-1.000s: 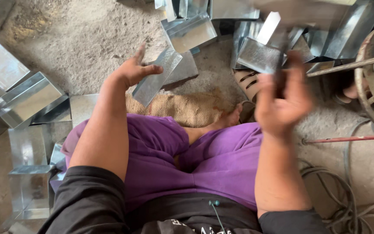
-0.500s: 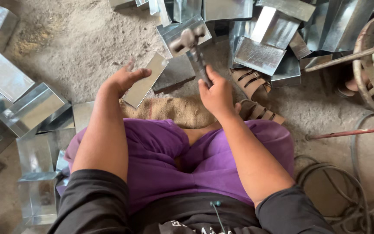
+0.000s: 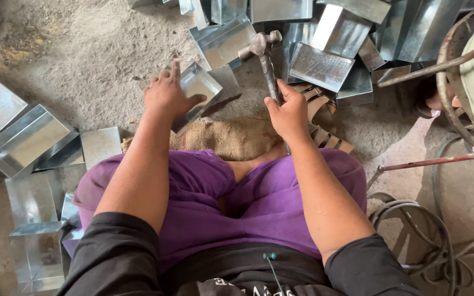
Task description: The person sits on the floor and repeatedly hammers small metal boxes with a hammer. They pick up each box, strike it several times, and place it aside, continuing the process with multiple boxes.
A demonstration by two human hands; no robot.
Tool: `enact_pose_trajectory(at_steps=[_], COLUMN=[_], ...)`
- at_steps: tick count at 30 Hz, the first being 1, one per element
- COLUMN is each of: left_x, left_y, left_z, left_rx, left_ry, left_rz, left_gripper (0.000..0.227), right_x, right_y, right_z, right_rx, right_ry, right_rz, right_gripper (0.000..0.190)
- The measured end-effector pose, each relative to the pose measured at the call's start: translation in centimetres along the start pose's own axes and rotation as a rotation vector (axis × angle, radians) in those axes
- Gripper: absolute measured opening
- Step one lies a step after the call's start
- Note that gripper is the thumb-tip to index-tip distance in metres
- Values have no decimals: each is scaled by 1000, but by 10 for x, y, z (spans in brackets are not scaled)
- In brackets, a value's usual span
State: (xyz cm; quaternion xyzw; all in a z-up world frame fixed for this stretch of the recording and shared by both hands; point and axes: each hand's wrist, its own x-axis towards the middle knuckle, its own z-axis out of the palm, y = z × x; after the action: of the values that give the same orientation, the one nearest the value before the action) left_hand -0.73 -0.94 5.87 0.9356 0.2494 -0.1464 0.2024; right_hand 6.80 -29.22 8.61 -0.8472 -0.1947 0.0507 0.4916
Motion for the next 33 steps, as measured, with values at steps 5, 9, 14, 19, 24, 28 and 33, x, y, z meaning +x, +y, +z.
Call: enact_pose_trajectory(at_steps=[5,9,14,19,24,28,33], left_x=[15,17,15,17,22,28,27], left_y=[-8,-10,-15,-15,-11,-11,-12], left_z=[12,16,10,14,37,49,52], left_rx=[-11,-92,-278,-684,-733,-691,-691], left_ry=[-16,46,221,465,604,633,547], left_rz=[-138,-147,-2,308,490,605,508], left_gripper=[112,54,27,28,39,35,26], right_x=[-4,-7,-10,-6,-1,1,1], right_y=[-5,-13,-23,-26,-24,-22,-23], right_z=[5,3,-3,-15,-28,-34,-37], right_rx=[36,-83,-43,0,37,84,108], right_ry=[-25,14,30,62,102,116,105], right_rz=[-111,-198,-224,-244,-212,-193,-145], right_gripper=[46,46,47,50,50,49,47])
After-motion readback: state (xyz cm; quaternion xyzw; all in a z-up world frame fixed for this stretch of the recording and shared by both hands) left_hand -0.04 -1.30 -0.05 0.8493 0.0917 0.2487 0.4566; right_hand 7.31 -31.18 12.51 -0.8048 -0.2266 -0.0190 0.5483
